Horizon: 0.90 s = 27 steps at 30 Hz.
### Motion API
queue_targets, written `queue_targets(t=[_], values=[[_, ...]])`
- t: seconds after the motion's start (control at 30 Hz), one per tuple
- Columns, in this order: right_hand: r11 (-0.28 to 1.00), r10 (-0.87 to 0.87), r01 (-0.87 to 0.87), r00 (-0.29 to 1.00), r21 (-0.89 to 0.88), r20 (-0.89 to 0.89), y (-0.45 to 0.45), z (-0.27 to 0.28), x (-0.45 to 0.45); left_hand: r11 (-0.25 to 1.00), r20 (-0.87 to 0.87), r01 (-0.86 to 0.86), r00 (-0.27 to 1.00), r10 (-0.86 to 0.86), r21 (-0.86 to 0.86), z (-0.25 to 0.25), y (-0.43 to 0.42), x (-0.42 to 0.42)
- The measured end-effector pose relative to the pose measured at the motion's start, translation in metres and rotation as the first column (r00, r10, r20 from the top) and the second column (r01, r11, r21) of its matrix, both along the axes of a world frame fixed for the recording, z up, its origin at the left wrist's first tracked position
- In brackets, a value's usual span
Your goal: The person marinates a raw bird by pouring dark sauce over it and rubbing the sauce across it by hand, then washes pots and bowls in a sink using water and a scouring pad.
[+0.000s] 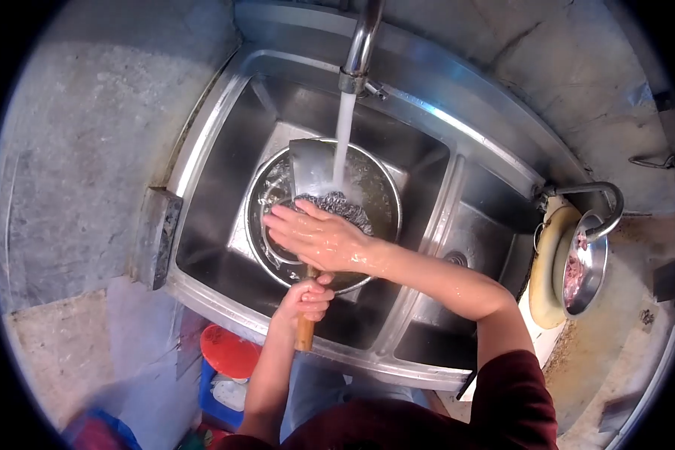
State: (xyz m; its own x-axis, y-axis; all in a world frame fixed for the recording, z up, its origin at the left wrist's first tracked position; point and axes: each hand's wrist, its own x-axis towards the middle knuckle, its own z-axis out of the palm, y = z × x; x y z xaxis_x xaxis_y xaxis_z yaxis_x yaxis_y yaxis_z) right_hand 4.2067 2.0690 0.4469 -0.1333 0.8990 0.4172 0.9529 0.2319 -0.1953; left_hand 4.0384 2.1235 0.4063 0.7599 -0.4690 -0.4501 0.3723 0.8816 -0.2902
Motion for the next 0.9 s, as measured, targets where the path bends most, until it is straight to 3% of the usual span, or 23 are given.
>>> queue_targets(t=[0.07, 0.1, 0.13, 0.17, 0.2, 0.23, 0.27, 0.33, 0.37, 0.4, 0.47, 0.57, 0.63, 0.67, 0.7, 0.8, 0.9], values=[[0.991, -0.091, 0.095, 0.995, 0.096, -0.049, 0.023, 0.009, 0.02, 0.999, 0.033, 0.031, 0.999, -0.032, 0.034, 0.0, 0.003, -0.004], [0.992, -0.108, 0.116, 0.984, 0.043, -0.143, 0.039, 0.017, 0.04, 0.999, 0.023, 0.037, 0.999, -0.038, 0.032, 0.005, 0.003, -0.008], [0.977, -0.044, 0.138, 0.878, 0.164, -0.477, 0.058, -0.007, 0.056, 0.998, 0.015, 0.046, 0.999, -0.047, 0.035, 0.01, 0.003, -0.012], [0.992, -0.083, 0.122, 0.85, 0.041, -0.52, 0.068, -0.001, 0.073, 0.995, 0.041, 0.094, 0.995, -0.096, 0.041, 0.012, 0.004, -0.015], [0.953, -0.231, 0.056, 0.771, -0.298, -0.594, 0.072, 0.021, 0.089, 0.99, 0.032, 0.128, 0.991, -0.131, 0.067, 0.016, 0.004, -0.018], [0.899, -0.318, 0.002, 0.688, -0.437, -0.652, 0.077, 0.021, 0.1, 0.983, 0.029, 0.161, 0.986, -0.164, 0.092, 0.021, 0.004, -0.02], [0.895, -0.198, -0.169, 0.679, -0.414, -0.707, 0.085, 0.009, 0.121, 0.974, 0.028, 0.192, 0.98, -0.196, 0.117, 0.026, 0.003, -0.021], [0.893, -0.197, -0.271, 0.481, -0.359, -0.854, 0.081, -0.018, 0.144, 0.968, 0.009, 0.216, 0.976, -0.219, 0.129, 0.036, 0.004, -0.027], [0.866, -0.299, -0.304, 0.323, -0.398, -0.898, 0.076, -0.035, 0.152, 0.966, 0.009, 0.235, 0.971, -0.237, 0.111, 0.04, 0.007, -0.031], [0.835, -0.398, -0.346, 0.156, -0.428, -0.904, 0.069, -0.057, 0.158, 0.963, 0.008, 0.252, 0.967, -0.254, 0.091, 0.041, 0.008, -0.035], [0.829, -0.512, -0.44, -0.349, -0.345, -0.785, 0.053, -0.106, 0.161, 0.974, 0.059, 0.226, 0.972, -0.225, -0.006, 0.036, 0.006, -0.041], [0.93, -0.367, -0.235, -0.615, -0.282, -0.699, 0.014, -0.157, 0.149, 0.977, 0.171, 0.165, 0.975, -0.141, -0.137, 0.017, -0.002, -0.041], [0.938, -0.342, -0.334, -0.831, -0.096, -0.438, 0.001, -0.157, 0.147, 0.969, 0.18, 0.13, 0.979, -0.093, -0.21, 0.01, -0.006, -0.039], [0.933, -0.347, -0.36, -0.897, -0.004, -0.275, -0.006, -0.158, 0.145, 0.962, 0.18, 0.117, 0.981, -0.073, -0.247, 0.006, -0.008, -0.037], [0.943, -0.319, -0.332, -0.916, 0.012, -0.244, -0.01, -0.159, 0.14, 0.925, 0.278, 0.13, 0.96, -0.027, -0.356, -0.002, -0.011, -0.031], [0.979, -0.197, -0.168, -0.923, -0.114, -0.331, -0.013, -0.16, 0.104, 0.86, 0.438, 0.046, 0.873, 0.212, -0.508, -0.006, -0.021, -0.001], [0.947, -0.096, 0.081, -0.853, -0.312, -0.513, 0.001, -0.155, 0.042, 0.874, 0.487, -0.066, 0.809, 0.33, -0.482, -0.021, -0.02, 0.039]])
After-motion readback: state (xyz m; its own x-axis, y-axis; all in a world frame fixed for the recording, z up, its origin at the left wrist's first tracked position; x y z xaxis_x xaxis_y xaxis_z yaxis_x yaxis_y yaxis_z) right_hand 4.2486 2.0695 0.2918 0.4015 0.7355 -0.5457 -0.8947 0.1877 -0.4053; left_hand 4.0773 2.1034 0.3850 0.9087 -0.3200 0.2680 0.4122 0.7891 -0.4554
